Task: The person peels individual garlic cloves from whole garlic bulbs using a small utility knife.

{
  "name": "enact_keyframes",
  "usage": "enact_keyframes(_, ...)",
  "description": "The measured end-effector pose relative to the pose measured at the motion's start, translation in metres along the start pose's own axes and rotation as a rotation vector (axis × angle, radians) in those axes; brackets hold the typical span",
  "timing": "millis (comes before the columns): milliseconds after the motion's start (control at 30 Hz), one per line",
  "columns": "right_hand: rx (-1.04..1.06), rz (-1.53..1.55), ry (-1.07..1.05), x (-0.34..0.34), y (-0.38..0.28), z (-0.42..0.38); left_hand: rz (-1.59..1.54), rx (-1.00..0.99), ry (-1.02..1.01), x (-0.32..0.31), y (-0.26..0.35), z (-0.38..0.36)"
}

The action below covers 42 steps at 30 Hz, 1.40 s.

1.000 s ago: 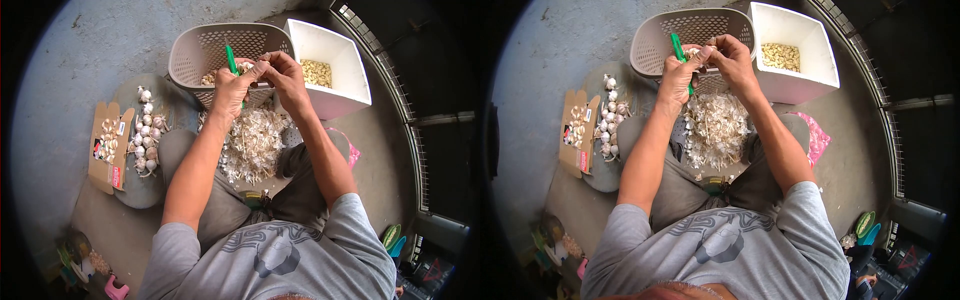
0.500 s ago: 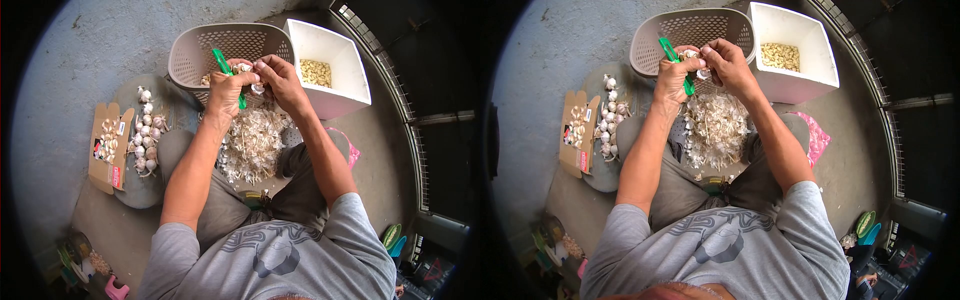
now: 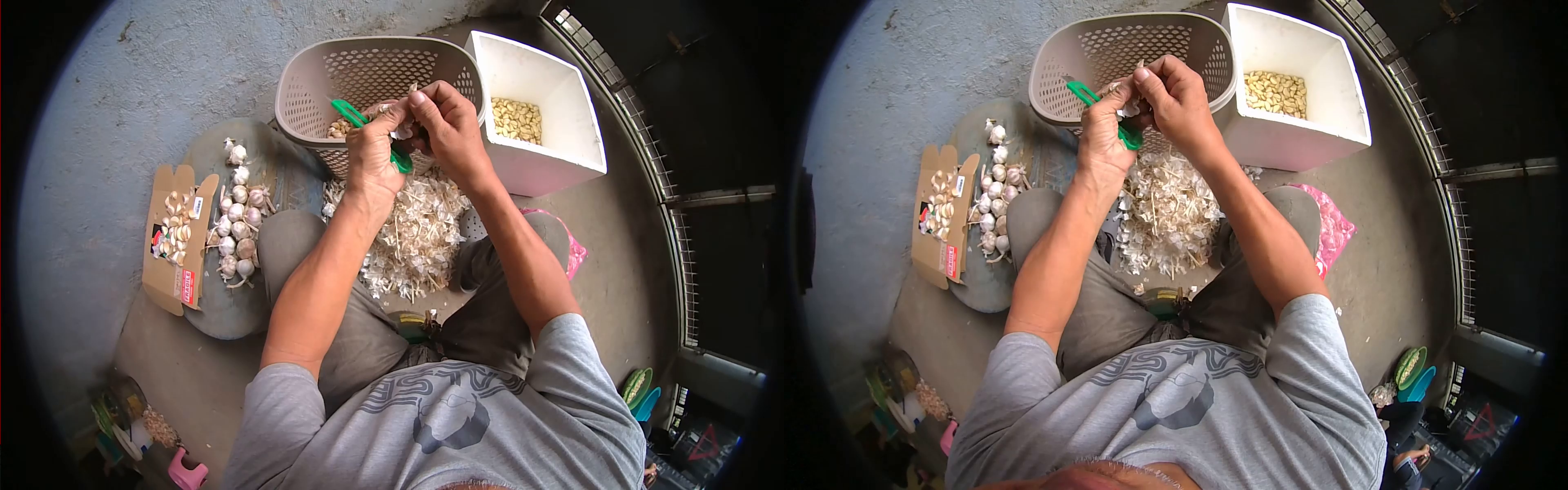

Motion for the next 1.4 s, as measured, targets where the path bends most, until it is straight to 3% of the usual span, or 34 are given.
enact_keyframes(233,-0.364,0.526,-0.067,0.004,0.026,-0.003,0.385,-0.282,-0.037,-0.033,0.037,-0.019)
enact_keyframes(333,-0.487,0.718,-0.174,0.012,0.031,-0.004,0.395,-0.299,-0.172,-0.044,0.035,-0.018)
enact_keyframes(433,-0.400,0.568,-0.158,0.023,0.024,-0.005,0.406,-0.263,-0.147,-0.039,0.029,-0.016)
enact_keyframes(700,-0.178,0.606,-0.122,0.034,0.003,0.001,0.289,-0.106,-0.095,-0.021,0.037,-0.008)
enact_keyframes(800,-0.257,0.409,-0.190,0.026,0.010,0.002,0.306,-0.084,-0.121,-0.018,0.033,-0.007)
enact_keyframes(833,-0.255,0.217,-0.171,0.024,0.011,-0.001,0.307,-0.084,-0.136,-0.018,0.031,-0.006)
enact_keyframes(933,-0.043,-0.235,-0.174,0.015,-0.007,-0.008,0.343,-0.065,-0.141,-0.015,0.031,-0.004)
enact_keyframes(1067,-0.063,-0.130,-0.184,0.014,-0.009,-0.009,0.312,-0.014,-0.208,-0.021,0.032,-0.007)
enact_keyframes(1267,-0.030,-0.154,-0.129,0.021,0.001,-0.008,0.224,0.050,-0.132,-0.017,0.025,-0.008)
enact_keyframes(1367,-0.155,0.199,-0.115,0.022,0.003,-0.008,0.194,0.037,-0.277,-0.021,0.025,-0.005)
enact_keyframes(1400,-0.153,0.184,-0.122,0.023,0.004,-0.007,0.209,0.029,-0.273,-0.023,0.026,-0.006)
Point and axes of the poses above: each hand's wrist, its own z-axis towards the middle knuckle, its own x-axis out of the back of the hand, y = z × x, the point moved 7 cm from there along z, towards the middle knuckle
